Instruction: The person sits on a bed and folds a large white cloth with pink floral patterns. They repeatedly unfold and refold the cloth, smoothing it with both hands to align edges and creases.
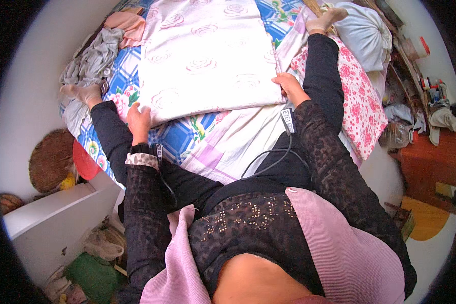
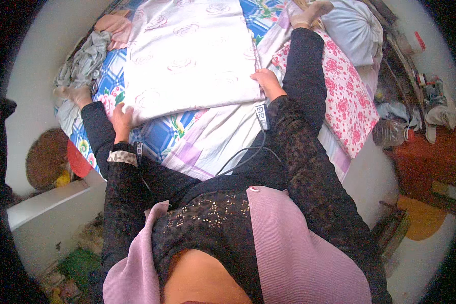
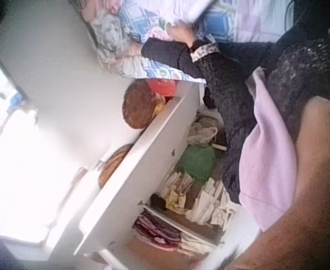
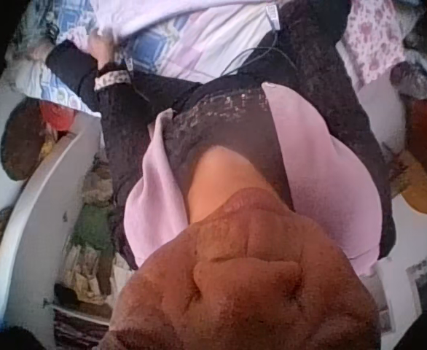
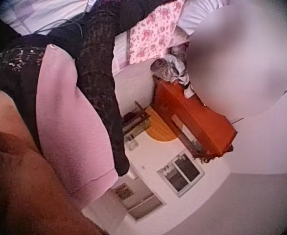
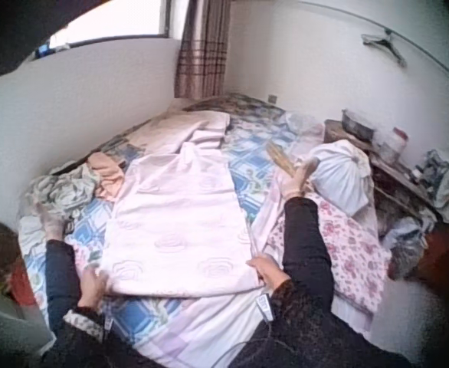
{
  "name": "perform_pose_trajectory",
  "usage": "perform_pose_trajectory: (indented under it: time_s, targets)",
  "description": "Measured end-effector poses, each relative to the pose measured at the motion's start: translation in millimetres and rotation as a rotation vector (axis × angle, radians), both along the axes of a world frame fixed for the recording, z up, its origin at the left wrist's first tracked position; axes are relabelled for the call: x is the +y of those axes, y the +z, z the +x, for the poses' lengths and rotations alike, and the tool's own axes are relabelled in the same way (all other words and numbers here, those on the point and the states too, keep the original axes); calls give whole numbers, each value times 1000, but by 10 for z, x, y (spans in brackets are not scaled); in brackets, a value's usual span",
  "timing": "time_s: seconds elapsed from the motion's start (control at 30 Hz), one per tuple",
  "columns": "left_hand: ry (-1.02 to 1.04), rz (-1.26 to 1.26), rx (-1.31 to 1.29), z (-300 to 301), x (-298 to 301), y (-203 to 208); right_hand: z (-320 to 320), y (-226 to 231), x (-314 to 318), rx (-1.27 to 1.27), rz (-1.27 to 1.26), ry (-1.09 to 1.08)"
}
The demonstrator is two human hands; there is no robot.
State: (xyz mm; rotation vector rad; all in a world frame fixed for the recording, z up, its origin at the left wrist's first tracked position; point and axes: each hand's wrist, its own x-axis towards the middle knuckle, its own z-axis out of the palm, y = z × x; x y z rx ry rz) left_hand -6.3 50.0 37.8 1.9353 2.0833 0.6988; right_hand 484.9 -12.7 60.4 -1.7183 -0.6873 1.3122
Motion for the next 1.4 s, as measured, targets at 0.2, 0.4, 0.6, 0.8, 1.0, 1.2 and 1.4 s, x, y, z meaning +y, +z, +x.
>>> perform_pose_trajectory:
  time_s: [0.2,0.4,0.6,0.8,1.0,1.2,1.4]
  targets:
    - [-597,-296,-427,1304,184,416,-89,221,29,279,-90,-80]
    - [-912,-406,-447,2819,128,518,20,156,81,296,-131,-31]
    - [-987,-248,-224,3429,21,327,144,-216,138,59,-38,26]
    - [-897,-210,82,3528,-77,129,123,-391,113,-438,-59,129]
    - [-1003,-110,165,3565,-40,2,147,-256,49,-766,-169,370]
    - [-919,-206,236,3518,-221,198,148,-100,-119,-714,-117,606]
    - [-1090,-53,259,3122,-637,215,107,20,-222,-810,-220,692]
